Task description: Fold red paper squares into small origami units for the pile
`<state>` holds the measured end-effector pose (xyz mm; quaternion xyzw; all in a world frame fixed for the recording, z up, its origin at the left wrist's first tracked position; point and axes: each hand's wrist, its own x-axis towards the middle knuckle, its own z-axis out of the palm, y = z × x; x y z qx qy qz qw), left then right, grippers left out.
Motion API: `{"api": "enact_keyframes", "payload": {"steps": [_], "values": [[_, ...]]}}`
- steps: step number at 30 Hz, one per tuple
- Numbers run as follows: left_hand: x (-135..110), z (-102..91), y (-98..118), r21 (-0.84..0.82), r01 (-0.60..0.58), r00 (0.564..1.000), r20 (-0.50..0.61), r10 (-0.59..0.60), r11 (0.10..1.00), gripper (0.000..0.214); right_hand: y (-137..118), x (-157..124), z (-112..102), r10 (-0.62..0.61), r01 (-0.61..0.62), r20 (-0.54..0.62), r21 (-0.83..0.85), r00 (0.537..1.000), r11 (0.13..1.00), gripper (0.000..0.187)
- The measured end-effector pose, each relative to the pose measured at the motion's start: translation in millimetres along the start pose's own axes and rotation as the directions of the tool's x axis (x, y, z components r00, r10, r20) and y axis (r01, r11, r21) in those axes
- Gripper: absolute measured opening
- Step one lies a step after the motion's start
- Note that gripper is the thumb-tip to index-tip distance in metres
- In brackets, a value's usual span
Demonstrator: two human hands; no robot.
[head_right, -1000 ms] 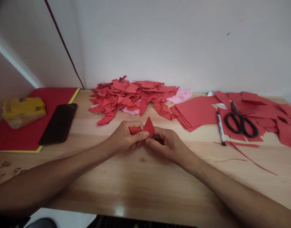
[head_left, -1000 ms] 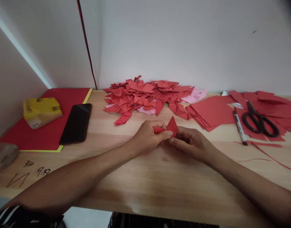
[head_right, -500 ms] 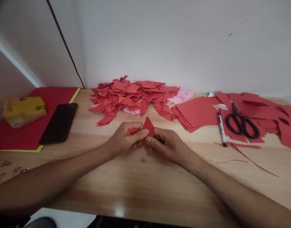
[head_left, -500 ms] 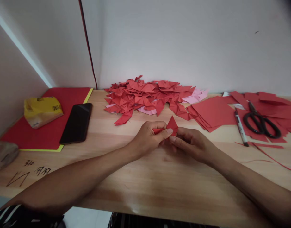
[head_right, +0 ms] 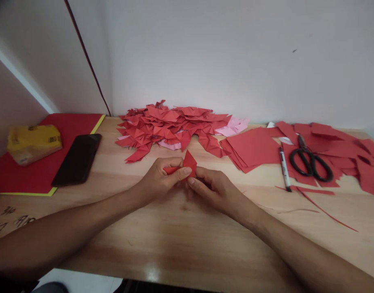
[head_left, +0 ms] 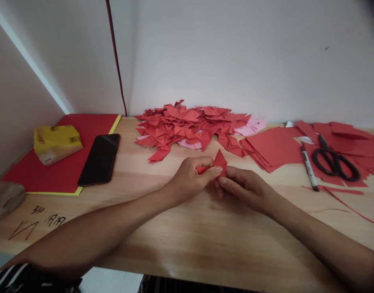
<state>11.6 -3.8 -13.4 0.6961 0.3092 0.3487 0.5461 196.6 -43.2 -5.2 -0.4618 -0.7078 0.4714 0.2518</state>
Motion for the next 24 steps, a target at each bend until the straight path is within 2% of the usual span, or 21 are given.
{"api": "enact_keyframes", "payload": {"steps": [5, 9, 13, 17, 19, 24], "values": [[-1.4, 3.1, -3.7, -0.131, 0.107, 0.994, 0.048, -0.101, 0.986, 0.033, 0.9, 1.5, -1.1, 0.046, -0.046, -0.001, 0.098, 0.999, 0.994, 0.033], [-1.0, 2.3, -3.3, -0.146, 0.158, 0.986, 0.072, -0.149, 0.977, 0.036, 3.1, -0.3, 1.3, 0.05, -0.047, -0.049, 0.067, 0.998, 0.997, 0.037], [-0.7, 0.6, -1.4, -0.084, 0.129, 0.991, 0.037, -0.126, 0.988, 0.039, 2.1, -1.0, 1.4, 0.111, -0.108, -0.023, 0.096, 0.994, 0.989, 0.038], [0.1, -0.6, -2.5, -0.045, 0.073, 0.997, -0.034, -0.074, 0.996, 0.04, 1.2, 0.3, -1.7, 0.086, -0.09, 0.034, 0.156, 0.996, 0.984, 0.034], [0.3, -0.6, -3.7, -0.041, 0.068, 0.996, -0.047, -0.07, 0.997, 0.041, 1.9, 0.8, -2.3, 0.085, -0.088, 0.024, 0.164, 0.996, 0.982, 0.033], [-0.9, 1.6, -4.2, -0.008, 0.07, 0.997, -0.042, -0.07, 0.998, 0.041, 2.8, 0.4, 2.1, 0.176, -0.167, -0.052, 0.141, 0.983, 0.976, 0.031]]}}
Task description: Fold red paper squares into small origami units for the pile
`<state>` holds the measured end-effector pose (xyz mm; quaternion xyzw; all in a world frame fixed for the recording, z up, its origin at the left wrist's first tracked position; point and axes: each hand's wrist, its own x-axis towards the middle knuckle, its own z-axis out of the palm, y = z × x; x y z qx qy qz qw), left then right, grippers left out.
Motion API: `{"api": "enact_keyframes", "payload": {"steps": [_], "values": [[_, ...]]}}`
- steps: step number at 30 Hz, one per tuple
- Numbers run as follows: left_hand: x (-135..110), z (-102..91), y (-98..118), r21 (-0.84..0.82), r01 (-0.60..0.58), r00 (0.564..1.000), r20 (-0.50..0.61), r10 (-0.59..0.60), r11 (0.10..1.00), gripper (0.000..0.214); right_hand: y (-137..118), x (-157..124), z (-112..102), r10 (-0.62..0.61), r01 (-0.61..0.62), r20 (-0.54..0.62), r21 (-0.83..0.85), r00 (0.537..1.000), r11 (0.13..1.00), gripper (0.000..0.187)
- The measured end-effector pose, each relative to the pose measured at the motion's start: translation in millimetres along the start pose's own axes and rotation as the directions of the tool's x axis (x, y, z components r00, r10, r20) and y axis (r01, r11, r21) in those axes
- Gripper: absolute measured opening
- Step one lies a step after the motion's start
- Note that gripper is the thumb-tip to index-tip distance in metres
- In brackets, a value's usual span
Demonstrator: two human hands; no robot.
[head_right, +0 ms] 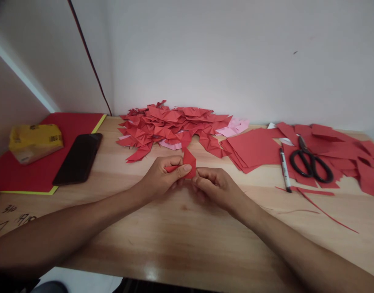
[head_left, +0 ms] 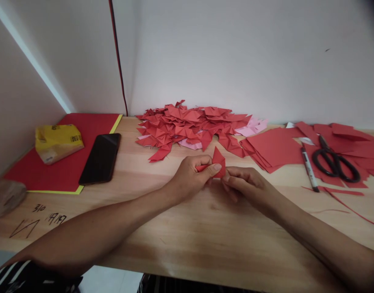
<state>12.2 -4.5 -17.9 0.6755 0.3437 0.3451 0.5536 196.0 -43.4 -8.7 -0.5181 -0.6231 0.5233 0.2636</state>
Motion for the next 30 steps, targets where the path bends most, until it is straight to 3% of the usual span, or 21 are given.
{"api": "enact_keyframes", "payload": {"steps": [5, 10, 14, 21, 27, 30], "values": [[0, 0.6, 1, 0.092, -0.043, 0.998, -0.036, 0.047, 0.995, 0.04, -3, -1, 4, -0.003, 0.002, -0.059, -0.021, 0.998, 1.0, 0.031], [1, -0.5, 2, 0.055, -0.081, 0.994, -0.064, 0.085, 0.995, 0.04, -6, 0, 0, -0.065, 0.067, 0.04, -0.053, 0.997, 0.996, 0.037], [0, 0.5, 2, -0.032, -0.036, 0.999, 0.009, 0.036, 0.999, 0.037, -4, 3, -1, -0.166, 0.167, 0.047, -0.038, 0.985, 0.985, 0.039], [-1, -0.1, 3, -0.203, 0.104, 0.983, 0.168, -0.07, 0.974, 0.035, 5, 1, -2, -0.178, 0.18, 0.082, -0.012, 0.981, 0.984, 0.043], [2, -0.2, -2, -0.228, 0.059, 0.998, 0.034, -0.052, 0.972, 0.035, 0, 3, -1, -0.146, 0.14, 0.053, 0.094, 0.988, 0.986, 0.037], [3, -0.1, -3, -0.221, 0.058, 0.998, 0.025, -0.053, 0.973, 0.035, 2, 2, -4, -0.149, 0.14, 0.081, 0.109, 0.986, 0.984, 0.033]]}}
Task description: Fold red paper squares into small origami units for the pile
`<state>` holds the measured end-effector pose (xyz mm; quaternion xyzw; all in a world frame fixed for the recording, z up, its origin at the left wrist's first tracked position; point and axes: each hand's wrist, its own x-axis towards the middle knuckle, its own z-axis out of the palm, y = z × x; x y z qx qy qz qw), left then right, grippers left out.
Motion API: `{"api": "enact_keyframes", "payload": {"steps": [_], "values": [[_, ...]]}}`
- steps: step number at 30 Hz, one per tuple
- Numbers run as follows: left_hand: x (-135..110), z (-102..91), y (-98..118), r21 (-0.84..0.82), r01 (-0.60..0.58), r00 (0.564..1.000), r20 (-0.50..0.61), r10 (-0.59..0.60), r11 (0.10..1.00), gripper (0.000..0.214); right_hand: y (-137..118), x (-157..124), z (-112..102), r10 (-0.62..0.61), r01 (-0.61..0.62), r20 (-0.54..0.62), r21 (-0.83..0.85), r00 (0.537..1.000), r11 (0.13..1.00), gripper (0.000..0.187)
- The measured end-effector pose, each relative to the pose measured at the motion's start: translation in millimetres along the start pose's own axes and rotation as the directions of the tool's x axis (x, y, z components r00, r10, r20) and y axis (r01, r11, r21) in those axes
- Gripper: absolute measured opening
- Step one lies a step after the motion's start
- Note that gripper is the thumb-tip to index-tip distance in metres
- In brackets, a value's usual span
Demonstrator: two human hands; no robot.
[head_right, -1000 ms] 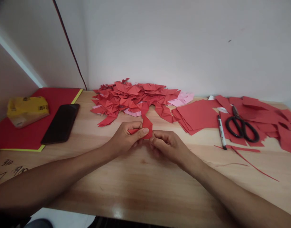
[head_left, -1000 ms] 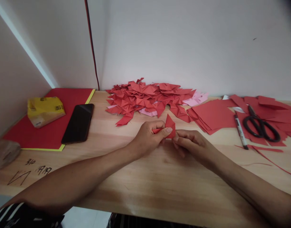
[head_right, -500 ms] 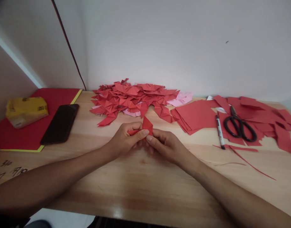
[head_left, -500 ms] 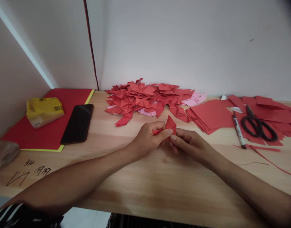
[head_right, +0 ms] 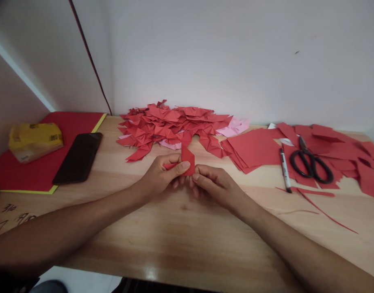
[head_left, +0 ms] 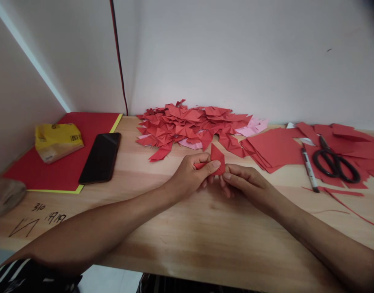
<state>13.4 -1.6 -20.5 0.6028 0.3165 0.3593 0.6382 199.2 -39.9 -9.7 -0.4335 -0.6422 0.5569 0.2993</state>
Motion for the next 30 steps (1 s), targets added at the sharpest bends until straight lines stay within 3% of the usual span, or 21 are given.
{"api": "enact_keyframes", "payload": {"steps": [11, 16, 23, 26, 30], "values": [[0, 0.6, 3, -0.067, 0.073, 0.995, 0.074, -0.068, 0.995, 0.034, 15, -3, -1, -0.026, 0.027, -0.017, 0.074, 1.0, 0.997, 0.031], [0, 0.6, 2, -0.079, 0.073, 0.994, 0.084, -0.066, 0.994, 0.034, 13, -5, 0, -0.007, 0.007, -0.072, -0.005, 0.997, 1.0, 0.032], [-3, 2.2, 2, -0.167, 0.103, 0.983, 0.168, -0.075, 0.981, 0.032, 5, -11, 0, -0.093, 0.083, -0.082, -0.118, 0.992, 0.989, 0.038], [-2, 0.7, 3, -0.117, 0.066, 0.99, 0.135, -0.05, 0.991, 0.035, 2, -9, -1, -0.072, 0.063, -0.054, -0.151, 0.996, 0.986, 0.037], [-2, -0.3, 5, 0.103, -0.069, 0.997, 0.022, 0.068, 0.992, 0.039, -1, -5, 0, -0.007, -0.009, -0.088, -0.177, 0.996, 0.984, 0.035]]}}
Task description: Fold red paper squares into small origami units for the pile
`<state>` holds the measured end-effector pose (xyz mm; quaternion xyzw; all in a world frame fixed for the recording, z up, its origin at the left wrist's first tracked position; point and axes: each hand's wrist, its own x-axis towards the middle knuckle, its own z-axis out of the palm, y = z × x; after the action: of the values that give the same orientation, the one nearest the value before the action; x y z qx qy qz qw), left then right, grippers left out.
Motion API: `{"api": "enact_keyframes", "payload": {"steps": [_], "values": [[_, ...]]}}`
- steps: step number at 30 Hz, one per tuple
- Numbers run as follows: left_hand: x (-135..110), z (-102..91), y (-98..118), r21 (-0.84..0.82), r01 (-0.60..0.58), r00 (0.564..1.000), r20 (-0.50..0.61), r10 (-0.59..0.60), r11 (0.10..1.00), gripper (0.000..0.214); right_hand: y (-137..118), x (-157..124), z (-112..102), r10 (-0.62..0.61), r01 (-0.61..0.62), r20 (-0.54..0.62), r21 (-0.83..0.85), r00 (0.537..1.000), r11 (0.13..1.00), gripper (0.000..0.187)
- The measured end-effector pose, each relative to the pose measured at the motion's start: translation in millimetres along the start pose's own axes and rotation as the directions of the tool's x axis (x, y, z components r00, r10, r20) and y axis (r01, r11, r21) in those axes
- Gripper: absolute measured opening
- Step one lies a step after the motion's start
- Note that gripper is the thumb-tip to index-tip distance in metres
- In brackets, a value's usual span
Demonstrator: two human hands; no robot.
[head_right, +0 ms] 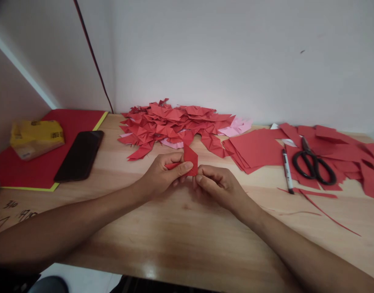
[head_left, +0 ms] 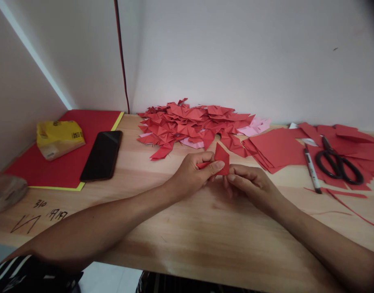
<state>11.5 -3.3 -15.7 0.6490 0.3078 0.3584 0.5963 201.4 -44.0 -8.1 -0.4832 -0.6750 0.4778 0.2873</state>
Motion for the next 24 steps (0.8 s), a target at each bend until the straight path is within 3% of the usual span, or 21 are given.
{"api": "enact_keyframes", "payload": {"steps": [4, 8, 11, 18, 24], "values": [[-3, 1.9, 2, 0.251, -0.119, 0.989, -0.051, 0.136, 0.961, 0.038, -2, 1, 3, 0.036, -0.038, -0.039, -0.041, 0.999, 0.998, 0.034], [-5, 3.3, 2, 0.346, -0.16, 0.98, -0.053, 0.19, 0.924, 0.04, -2, -1, 6, 0.078, -0.085, -0.094, -0.066, 0.993, 0.994, 0.03], [-5, 2.5, 3, 0.358, -0.181, 0.974, -0.064, 0.217, 0.916, 0.042, -5, 0, 6, 0.09, -0.098, -0.086, -0.09, 0.992, 0.991, 0.031], [-4, 1.5, 5, 0.275, -0.131, 0.988, -0.045, 0.149, 0.952, 0.035, -5, 2, 0, -0.022, 0.022, 0.05, -0.011, 0.999, 1.0, 0.029], [-3, 2.8, 2, 0.3, -0.1, 0.993, -0.036, 0.116, 0.949, 0.035, 4, 3, 0, -0.001, 0.002, 0.026, -0.028, 1.0, 1.0, 0.036]]}}
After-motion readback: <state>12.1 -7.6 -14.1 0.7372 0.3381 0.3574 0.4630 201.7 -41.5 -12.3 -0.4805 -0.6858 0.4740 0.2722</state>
